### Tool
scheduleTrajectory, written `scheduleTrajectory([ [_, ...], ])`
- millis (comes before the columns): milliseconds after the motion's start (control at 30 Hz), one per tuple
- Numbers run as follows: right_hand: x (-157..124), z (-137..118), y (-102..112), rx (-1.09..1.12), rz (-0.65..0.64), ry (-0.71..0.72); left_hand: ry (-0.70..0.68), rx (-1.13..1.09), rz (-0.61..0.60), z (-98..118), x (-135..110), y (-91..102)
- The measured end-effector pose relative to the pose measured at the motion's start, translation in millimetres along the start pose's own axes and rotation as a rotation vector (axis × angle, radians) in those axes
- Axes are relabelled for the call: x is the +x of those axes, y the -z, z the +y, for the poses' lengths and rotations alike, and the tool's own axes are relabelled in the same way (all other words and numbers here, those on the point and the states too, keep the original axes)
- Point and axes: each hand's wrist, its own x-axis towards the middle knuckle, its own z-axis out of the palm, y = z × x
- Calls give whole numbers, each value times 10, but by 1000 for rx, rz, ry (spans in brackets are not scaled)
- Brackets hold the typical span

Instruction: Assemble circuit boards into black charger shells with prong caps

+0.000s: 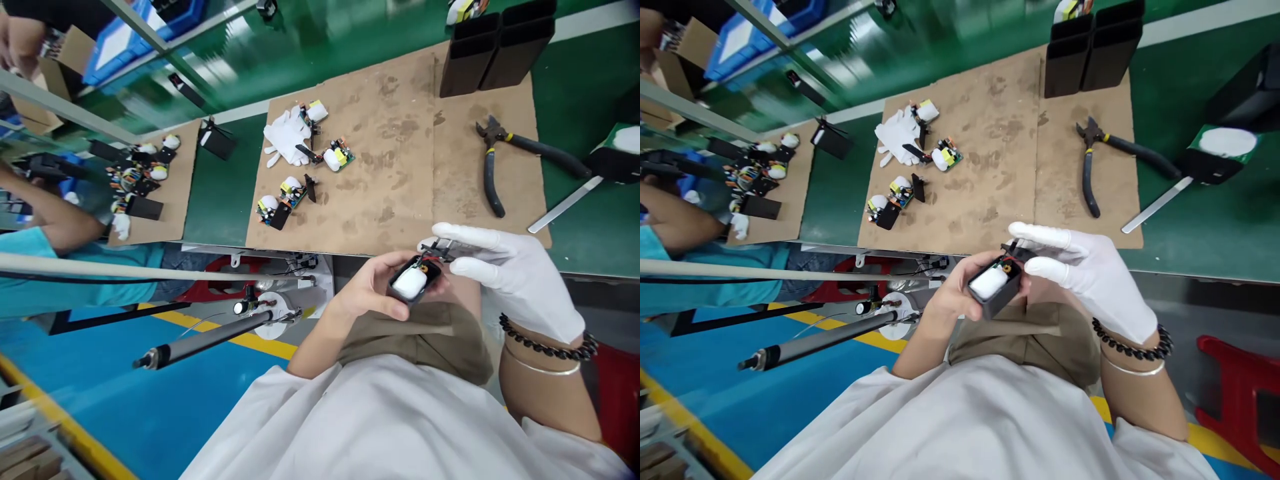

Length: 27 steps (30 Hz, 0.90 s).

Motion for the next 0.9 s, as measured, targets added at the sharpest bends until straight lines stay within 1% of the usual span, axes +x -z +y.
scheduleTrajectory([
  [67, -28, -86, -46, -158, 118, 57, -63, 162, 124, 60, 25, -54],
  [133, -61, -149, -132, -322, 270, 138, -204, 334, 301, 45, 121, -142],
  [167, -72, -164, -183, -406, 359, 178, -287, 400, 386, 7, 195, -195],
  [233, -76, -153, -276, -582, 525, 245, -431, 469, 500, -112, 377, -301],
  [267, -67, -131, -309, -664, 583, 279, -477, 472, 543, -181, 473, -350],
  [333, -36, -72, -336, -794, 642, 350, -508, 452, 597, -314, 645, -431],
  [400, 0, -20, -321, -881, 654, 414, -513, 435, 640, -418, 761, -484],
  [467, 27, 0, -295, -963, 635, 434, -513, 443, 671, -479, 807, -512],
  [567, 48, -46, -308, -1101, 561, 411, -516, 478, 702, -481, 775, -526],
  [667, 69, -132, -386, -1274, 509, 344, -462, 546, 691, -411, 685, -520],
  [733, 90, -173, -432, -1362, 492, 321, -428, 615, 658, -360, 625, -497],
  [767, 101, -182, -443, -1385, 493, 325, -434, 661, 630, -341, 600, -476],
  [833, 112, -168, -434, -1394, 503, 353, -493, 767, 575, -315, 565, -416],
  [900, 99, -117, -390, -1344, 502, 406, -554, 860, 517, -301, 548, -340],
])
